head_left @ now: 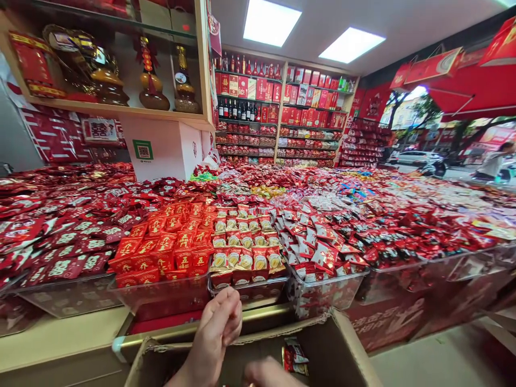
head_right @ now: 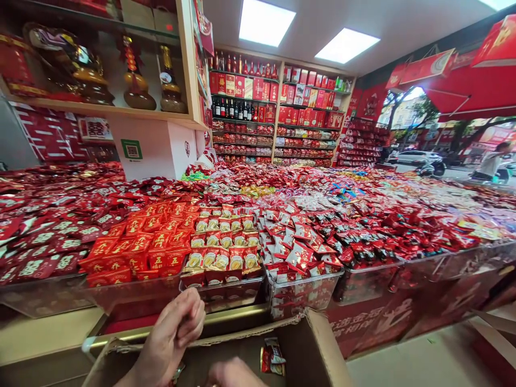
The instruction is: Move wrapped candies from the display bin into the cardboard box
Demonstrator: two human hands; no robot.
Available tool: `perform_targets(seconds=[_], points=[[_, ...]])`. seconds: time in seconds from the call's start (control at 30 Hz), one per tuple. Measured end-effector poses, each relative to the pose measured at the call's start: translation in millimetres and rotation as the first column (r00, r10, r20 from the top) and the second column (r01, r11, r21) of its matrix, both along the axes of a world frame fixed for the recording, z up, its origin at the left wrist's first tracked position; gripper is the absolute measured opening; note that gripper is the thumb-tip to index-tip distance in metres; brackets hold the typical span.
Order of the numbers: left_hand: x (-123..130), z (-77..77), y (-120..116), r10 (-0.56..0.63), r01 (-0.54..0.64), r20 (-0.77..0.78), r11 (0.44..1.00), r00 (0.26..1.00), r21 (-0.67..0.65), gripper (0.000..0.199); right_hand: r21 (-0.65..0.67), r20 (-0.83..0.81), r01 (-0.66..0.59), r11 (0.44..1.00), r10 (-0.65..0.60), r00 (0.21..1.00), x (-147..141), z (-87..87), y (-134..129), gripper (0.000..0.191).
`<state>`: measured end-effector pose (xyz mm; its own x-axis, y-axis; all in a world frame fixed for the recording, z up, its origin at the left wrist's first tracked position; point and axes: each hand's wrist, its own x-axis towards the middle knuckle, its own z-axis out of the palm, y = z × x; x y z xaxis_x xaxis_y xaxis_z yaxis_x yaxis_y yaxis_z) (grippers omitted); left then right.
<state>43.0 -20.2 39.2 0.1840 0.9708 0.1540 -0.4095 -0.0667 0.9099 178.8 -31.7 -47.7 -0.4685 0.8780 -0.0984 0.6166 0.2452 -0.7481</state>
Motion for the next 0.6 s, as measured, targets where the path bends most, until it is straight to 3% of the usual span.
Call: perform_targets(seconds=[0.1,0.17,0.27,0.33,0.4,0.47,0.6], points=[[-1.5,-2.6,1.1,-0.004,0.022,-0.28,0.998,0.96,0.062,0.023,0.102,-0.253,0.116,0.988,-0.087,0.964,11.0,29.1,10.2,0.032],[-0.2,-7.1,0.3,-0.099,0.135,-0.367,0.988,0.925,0.074,0.021,0.206,-0.426,0.26,0.943,-0.153,0.892,19.5,46.7,14.0,0.036],[3.0,-17.4,-0.4,-0.298,0.32,-0.351,0.947,0.887,0.004,0.046,0.281,-0.524,0.397,0.874,-0.207,0.826,26.8,58.1,17.3,0.035],[5.2,-24.2,0.2,-0.37,0.378,-0.306,0.925,0.877,-0.035,0.066,0.193,-0.579,0.433,0.88,-0.254,0.774,27.4,55.4,18.8,0.035],[7.6,-28.5,1.5,-0.387,0.385,-0.259,0.921,0.885,-0.061,0.071,0.031,-0.629,0.412,0.911,-0.302,0.716,27.1,48.9,19.9,0.035],[10.5,-29.9,2.7,-0.36,0.351,-0.246,0.933,0.9,-0.078,0.068,-0.091,-0.674,0.313,0.946,-0.289,0.68,28.0,42.5,20.5,0.034],[16.1,-30.9,1.8,-0.311,0.294,-0.341,0.95,0.887,-0.1,0.065,-0.1,-0.708,0.114,0.988,-0.152,0.69,34.4,31.6,21.1,0.034]])
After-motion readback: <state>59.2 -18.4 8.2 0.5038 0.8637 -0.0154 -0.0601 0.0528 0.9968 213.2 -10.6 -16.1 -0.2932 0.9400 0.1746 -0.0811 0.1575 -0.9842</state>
